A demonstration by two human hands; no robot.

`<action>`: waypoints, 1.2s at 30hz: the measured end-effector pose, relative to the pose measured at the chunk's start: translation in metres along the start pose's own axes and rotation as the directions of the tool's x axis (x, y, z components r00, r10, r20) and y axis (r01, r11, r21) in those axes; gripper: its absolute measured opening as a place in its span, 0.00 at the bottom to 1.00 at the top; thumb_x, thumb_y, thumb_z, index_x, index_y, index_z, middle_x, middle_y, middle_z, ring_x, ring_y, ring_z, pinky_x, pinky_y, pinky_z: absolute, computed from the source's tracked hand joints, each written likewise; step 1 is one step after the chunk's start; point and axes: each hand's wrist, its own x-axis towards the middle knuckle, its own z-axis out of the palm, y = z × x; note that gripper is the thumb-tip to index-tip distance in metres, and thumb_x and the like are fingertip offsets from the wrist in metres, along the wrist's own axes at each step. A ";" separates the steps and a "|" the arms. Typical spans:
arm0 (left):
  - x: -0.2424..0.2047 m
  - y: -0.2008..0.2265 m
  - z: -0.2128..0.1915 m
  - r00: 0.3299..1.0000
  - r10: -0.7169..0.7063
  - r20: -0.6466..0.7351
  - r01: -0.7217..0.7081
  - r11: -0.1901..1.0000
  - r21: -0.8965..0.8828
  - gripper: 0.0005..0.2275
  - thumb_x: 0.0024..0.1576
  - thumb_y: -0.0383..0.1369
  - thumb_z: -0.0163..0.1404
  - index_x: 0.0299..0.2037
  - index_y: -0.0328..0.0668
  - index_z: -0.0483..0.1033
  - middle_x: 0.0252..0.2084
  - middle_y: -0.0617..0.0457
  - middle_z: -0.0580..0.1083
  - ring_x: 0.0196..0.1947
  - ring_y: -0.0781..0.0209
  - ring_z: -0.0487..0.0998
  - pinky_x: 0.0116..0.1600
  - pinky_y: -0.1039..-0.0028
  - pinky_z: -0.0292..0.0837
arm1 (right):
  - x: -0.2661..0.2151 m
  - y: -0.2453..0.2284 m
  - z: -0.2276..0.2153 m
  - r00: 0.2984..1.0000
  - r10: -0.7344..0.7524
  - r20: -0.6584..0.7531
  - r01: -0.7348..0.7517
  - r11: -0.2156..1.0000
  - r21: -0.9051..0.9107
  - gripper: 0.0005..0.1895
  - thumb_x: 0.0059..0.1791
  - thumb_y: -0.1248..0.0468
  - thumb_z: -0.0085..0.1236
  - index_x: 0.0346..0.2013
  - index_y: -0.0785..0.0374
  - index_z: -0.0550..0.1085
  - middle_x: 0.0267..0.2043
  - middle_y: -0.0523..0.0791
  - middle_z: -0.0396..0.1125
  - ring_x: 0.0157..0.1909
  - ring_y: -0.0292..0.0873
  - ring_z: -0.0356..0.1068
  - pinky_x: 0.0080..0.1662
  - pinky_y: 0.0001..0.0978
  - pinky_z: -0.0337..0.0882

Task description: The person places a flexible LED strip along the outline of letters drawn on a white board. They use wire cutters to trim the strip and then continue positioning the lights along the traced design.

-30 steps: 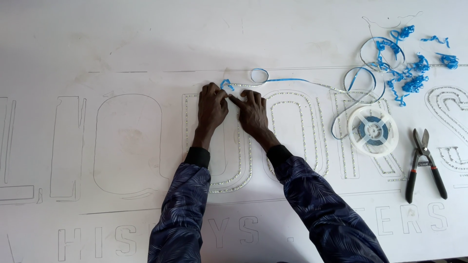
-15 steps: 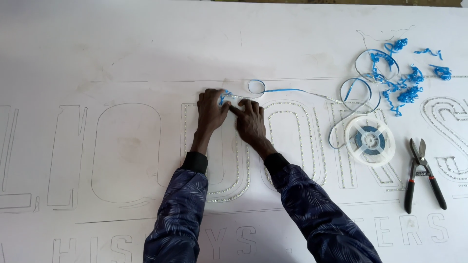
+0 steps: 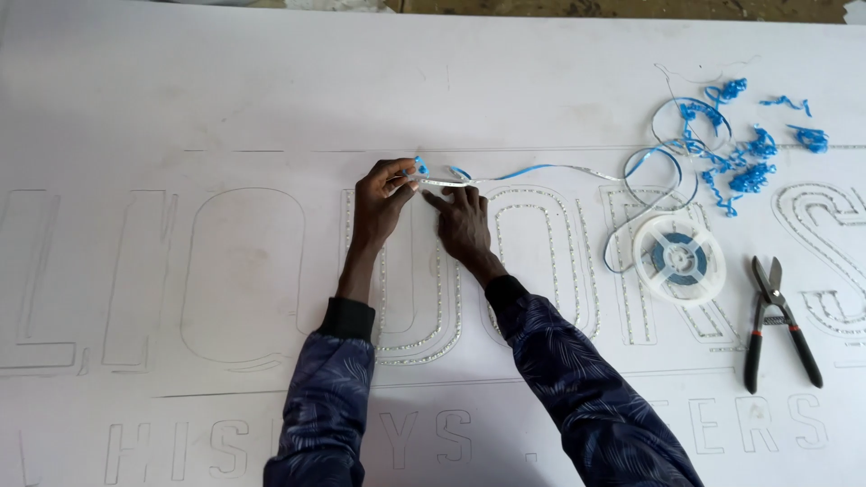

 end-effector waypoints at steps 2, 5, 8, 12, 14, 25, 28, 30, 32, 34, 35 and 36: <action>-0.010 0.019 -0.012 0.998 0.030 -0.048 -0.032 0.998 -0.052 0.15 0.63 0.24 0.64 0.60 0.40 0.85 0.52 0.51 0.80 0.58 0.62 0.82 0.67 0.69 0.80 | 0.001 0.002 0.005 1.000 -0.005 -0.012 0.005 1.000 -0.007 0.30 0.54 0.63 0.61 0.69 0.31 0.79 0.63 0.39 0.61 0.69 0.52 0.63 0.65 0.50 0.67; -0.032 0.055 -0.037 0.984 0.073 -0.162 -0.095 0.986 -0.136 0.12 0.65 0.25 0.61 0.58 0.38 0.84 0.49 0.52 0.79 0.53 0.66 0.80 0.61 0.72 0.78 | 0.000 0.000 0.004 1.000 -0.007 -0.027 0.006 1.000 -0.017 0.28 0.54 0.64 0.60 0.66 0.31 0.80 0.61 0.38 0.61 0.69 0.52 0.63 0.64 0.50 0.67; -0.054 0.095 -0.082 0.936 0.127 -0.327 -0.195 0.964 -0.182 0.09 0.65 0.26 0.61 0.55 0.36 0.83 0.47 0.49 0.78 0.49 0.65 0.77 0.56 0.75 0.76 | 0.001 0.006 0.013 0.999 -0.005 -0.050 0.004 1.000 -0.009 0.27 0.53 0.64 0.60 0.64 0.31 0.81 0.60 0.39 0.61 0.69 0.52 0.63 0.64 0.50 0.67; -0.091 0.108 -0.210 0.681 0.223 -0.698 -0.510 0.828 -0.233 0.09 0.68 0.21 0.57 0.57 0.40 0.80 0.50 0.52 0.77 0.48 0.61 0.80 0.52 0.80 0.77 | 0.005 0.013 0.029 0.997 0.000 -0.074 0.002 1.000 0.025 0.28 0.53 0.64 0.59 0.65 0.30 0.81 0.59 0.39 0.62 0.69 0.53 0.63 0.65 0.51 0.66; -0.120 0.118 -0.261 0.539 0.224 -0.812 -0.618 0.760 -0.201 0.11 0.68 0.20 0.61 0.58 0.37 0.81 0.49 0.44 0.79 0.49 0.58 0.81 0.49 0.78 0.75 | 0.002 0.002 0.010 0.990 -0.061 -0.130 0.067 0.997 0.047 0.30 0.52 0.67 0.57 0.66 0.34 0.81 0.58 0.42 0.64 0.63 0.57 0.63 0.58 0.57 0.67; -0.116 0.064 -0.121 0.950 0.239 -0.199 0.108 0.347 0.932 0.31 0.67 0.45 0.63 0.78 0.41 0.72 0.84 0.28 0.56 0.79 0.16 0.58 0.60 0.16 0.73 | 0.003 0.013 0.023 0.987 -0.045 -0.151 0.046 0.999 0.007 0.27 0.53 0.64 0.59 0.64 0.33 0.82 0.56 0.38 0.63 0.67 0.50 0.65 0.62 0.51 0.69; -0.076 0.025 -0.071 0.789 0.614 0.015 -0.399 0.494 0.773 0.21 0.73 0.48 0.53 0.65 0.39 0.77 0.61 0.35 0.76 0.66 0.26 0.75 0.62 0.36 0.79 | -0.003 0.018 0.028 0.982 -0.035 -0.187 0.040 0.999 0.023 0.22 0.54 0.67 0.56 0.58 0.41 0.84 0.54 0.40 0.67 0.64 0.51 0.69 0.59 0.49 0.71; -0.053 -0.008 -0.042 0.944 0.328 0.026 -0.208 0.535 0.819 0.14 0.69 0.32 0.56 0.64 0.48 0.79 0.62 0.48 0.78 0.69 0.38 0.77 0.59 0.42 0.80 | 0.003 0.024 0.031 0.922 -0.087 -0.377 0.135 0.985 0.103 0.18 0.47 0.72 0.57 0.46 0.49 0.85 0.45 0.43 0.72 0.52 0.55 0.76 0.52 0.50 0.76; -0.028 -0.018 -0.027 0.970 0.227 0.082 -0.184 0.474 0.861 0.17 0.69 0.28 0.55 0.68 0.48 0.78 0.66 0.46 0.76 0.72 0.38 0.74 0.61 0.43 0.78 | 0.005 0.020 0.023 0.893 -0.085 -0.442 0.145 0.984 0.105 0.16 0.47 0.72 0.57 0.44 0.49 0.82 0.43 0.43 0.70 0.49 0.53 0.76 0.47 0.49 0.77; -0.020 -0.042 -0.015 0.988 0.090 0.122 -0.149 0.419 0.895 0.20 0.68 0.25 0.54 0.71 0.48 0.76 0.70 0.44 0.74 0.75 0.38 0.72 0.63 0.45 0.77 | -0.011 0.015 0.018 0.876 -0.075 -0.477 0.143 0.984 0.108 0.15 0.46 0.72 0.56 0.42 0.50 0.79 0.41 0.42 0.69 0.45 0.52 0.77 0.41 0.48 0.78; -0.011 -0.058 -0.014 0.986 0.028 0.166 -0.165 0.360 0.918 0.20 0.67 0.26 0.55 0.70 0.52 0.78 0.67 0.47 0.75 0.73 0.40 0.73 0.63 0.47 0.75 | -0.012 0.011 0.016 0.851 -0.121 -0.511 0.207 0.971 0.115 0.13 0.46 0.71 0.56 0.38 0.47 0.79 0.38 0.40 0.69 0.39 0.49 0.77 0.37 0.44 0.77; -0.003 -0.075 -0.014 0.978 -0.037 0.205 -0.185 0.300 0.936 0.21 0.66 0.26 0.57 0.69 0.56 0.79 0.65 0.50 0.76 0.72 0.42 0.74 0.63 0.48 0.74 | -0.013 0.007 0.015 0.822 -0.166 -0.544 0.271 0.955 0.119 0.12 0.45 0.69 0.56 0.34 0.44 0.78 0.35 0.37 0.68 0.32 0.47 0.76 0.33 0.40 0.77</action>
